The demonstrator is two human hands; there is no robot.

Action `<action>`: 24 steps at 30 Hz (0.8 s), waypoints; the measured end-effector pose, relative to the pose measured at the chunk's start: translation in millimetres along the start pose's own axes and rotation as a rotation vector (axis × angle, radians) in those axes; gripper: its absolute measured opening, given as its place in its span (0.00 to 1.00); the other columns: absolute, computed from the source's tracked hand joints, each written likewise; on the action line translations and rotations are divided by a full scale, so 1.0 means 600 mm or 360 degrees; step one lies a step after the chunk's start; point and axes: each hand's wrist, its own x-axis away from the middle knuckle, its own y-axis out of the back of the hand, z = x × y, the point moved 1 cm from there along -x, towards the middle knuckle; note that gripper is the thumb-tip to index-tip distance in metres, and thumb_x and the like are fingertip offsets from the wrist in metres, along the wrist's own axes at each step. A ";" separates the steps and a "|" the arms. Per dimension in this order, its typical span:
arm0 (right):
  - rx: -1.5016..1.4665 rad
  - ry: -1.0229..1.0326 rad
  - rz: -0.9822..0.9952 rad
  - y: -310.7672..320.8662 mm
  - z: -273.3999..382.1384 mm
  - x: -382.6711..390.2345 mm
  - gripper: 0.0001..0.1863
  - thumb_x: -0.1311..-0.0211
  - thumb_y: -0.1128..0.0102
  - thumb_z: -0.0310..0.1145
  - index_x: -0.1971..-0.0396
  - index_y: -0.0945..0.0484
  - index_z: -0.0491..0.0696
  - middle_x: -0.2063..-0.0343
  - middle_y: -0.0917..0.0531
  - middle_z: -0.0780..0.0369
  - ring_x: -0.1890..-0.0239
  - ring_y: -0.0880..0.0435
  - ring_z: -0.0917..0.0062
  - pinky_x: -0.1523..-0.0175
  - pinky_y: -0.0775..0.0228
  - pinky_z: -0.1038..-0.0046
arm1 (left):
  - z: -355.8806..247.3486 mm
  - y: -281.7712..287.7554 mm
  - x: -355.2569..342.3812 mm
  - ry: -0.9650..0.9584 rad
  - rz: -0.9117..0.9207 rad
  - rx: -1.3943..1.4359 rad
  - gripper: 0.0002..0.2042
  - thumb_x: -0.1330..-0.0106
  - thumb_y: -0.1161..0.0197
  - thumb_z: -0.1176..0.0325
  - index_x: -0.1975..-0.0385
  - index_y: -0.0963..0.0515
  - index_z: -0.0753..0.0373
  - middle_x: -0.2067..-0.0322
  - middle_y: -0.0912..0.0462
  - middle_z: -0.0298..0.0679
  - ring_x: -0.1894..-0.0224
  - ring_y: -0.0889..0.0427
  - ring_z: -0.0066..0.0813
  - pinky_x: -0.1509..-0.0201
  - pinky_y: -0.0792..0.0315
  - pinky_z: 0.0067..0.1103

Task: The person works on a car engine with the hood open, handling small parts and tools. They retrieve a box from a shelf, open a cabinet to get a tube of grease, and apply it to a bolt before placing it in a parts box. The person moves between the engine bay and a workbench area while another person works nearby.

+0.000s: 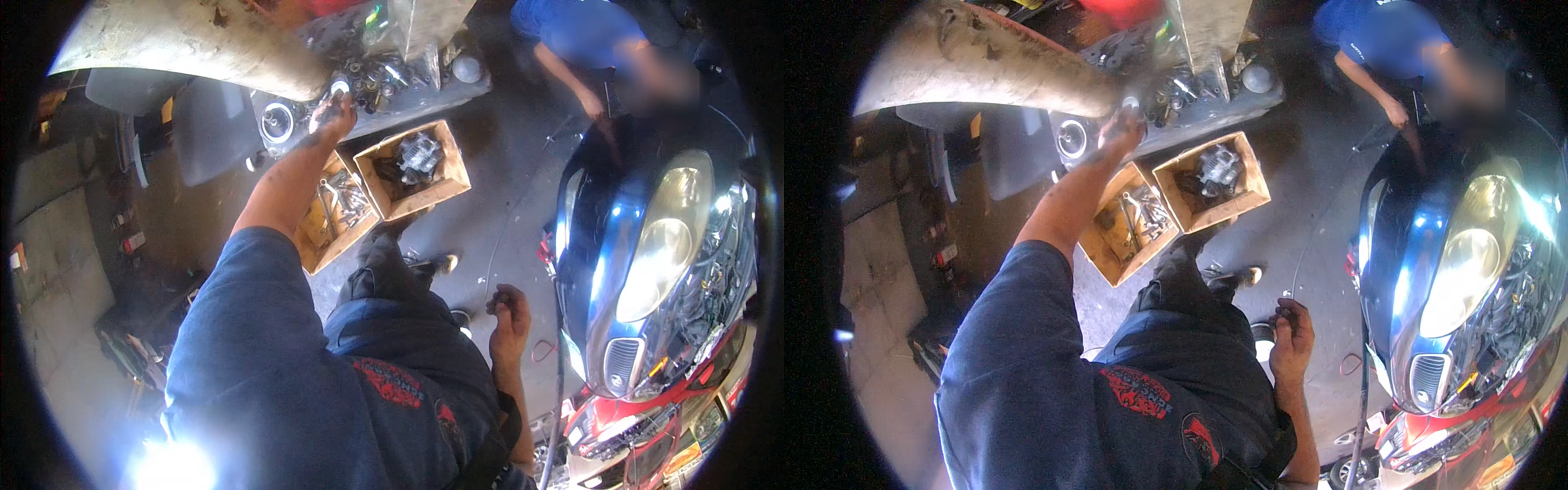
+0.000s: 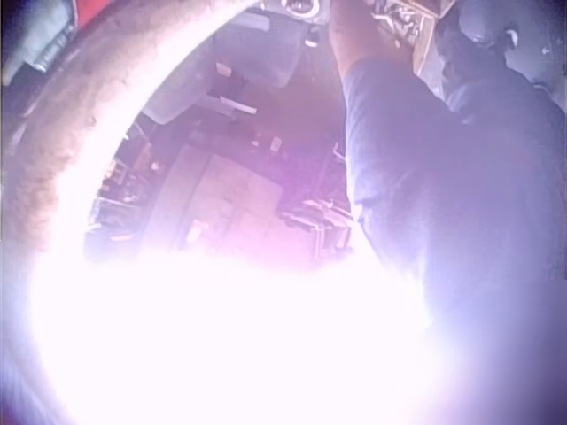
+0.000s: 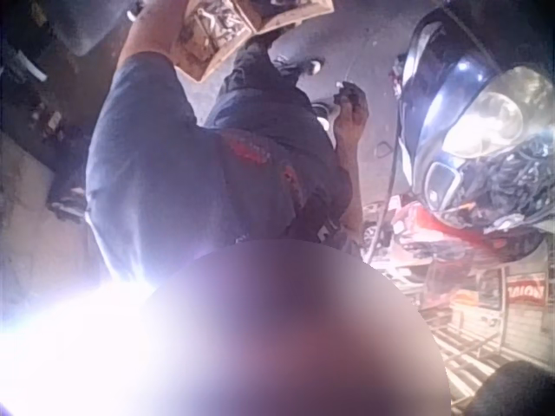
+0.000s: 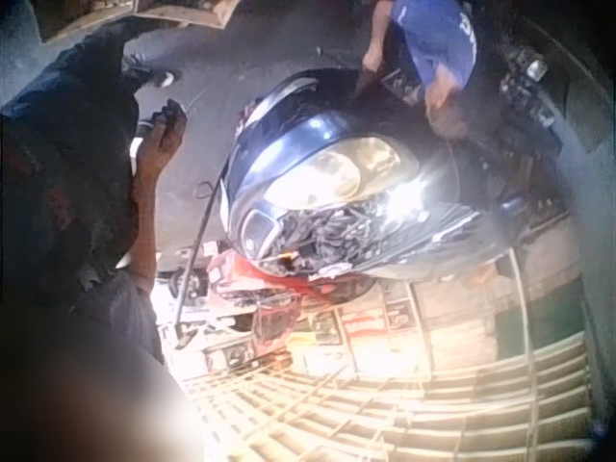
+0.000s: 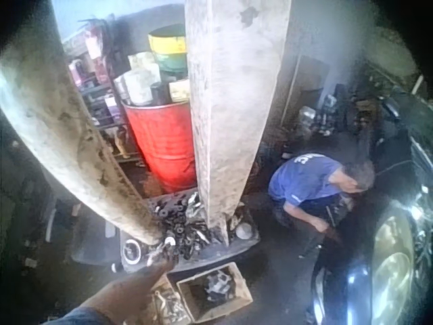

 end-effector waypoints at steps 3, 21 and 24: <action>0.0003 -0.0023 -0.0036 0.004 0.000 0.006 0.15 0.39 0.52 0.24 0.53 0.26 0.40 0.65 0.22 0.61 0.63 0.23 0.80 0.57 0.29 0.77 | -0.037 0.009 -0.012 -0.0206 -0.0159 -0.0156 0.18 0.35 0.49 0.58 0.46 0.28 0.50 0.46 0.27 0.42 0.42 0.27 0.48 0.41 0.31 0.39; -0.0049 0.0129 -0.0041 0.026 0.033 -0.040 0.15 0.37 0.52 0.22 0.51 0.26 0.40 0.61 0.20 0.59 0.61 0.22 0.77 0.52 0.28 0.75 | -0.112 0.025 -0.123 -0.0166 0.0474 -0.0302 0.24 0.24 0.67 0.52 0.32 0.40 0.49 0.36 0.33 0.46 0.34 0.32 0.43 0.33 0.36 0.36; 0.0191 0.0237 -0.0034 0.034 0.052 -0.069 0.15 0.37 0.50 0.22 0.51 0.26 0.41 0.59 0.20 0.60 0.59 0.21 0.77 0.50 0.28 0.75 | -0.136 0.027 -0.058 -0.0146 0.0500 -0.0371 0.23 0.27 0.55 0.54 0.35 0.37 0.54 0.38 0.31 0.51 0.37 0.29 0.47 0.33 0.35 0.36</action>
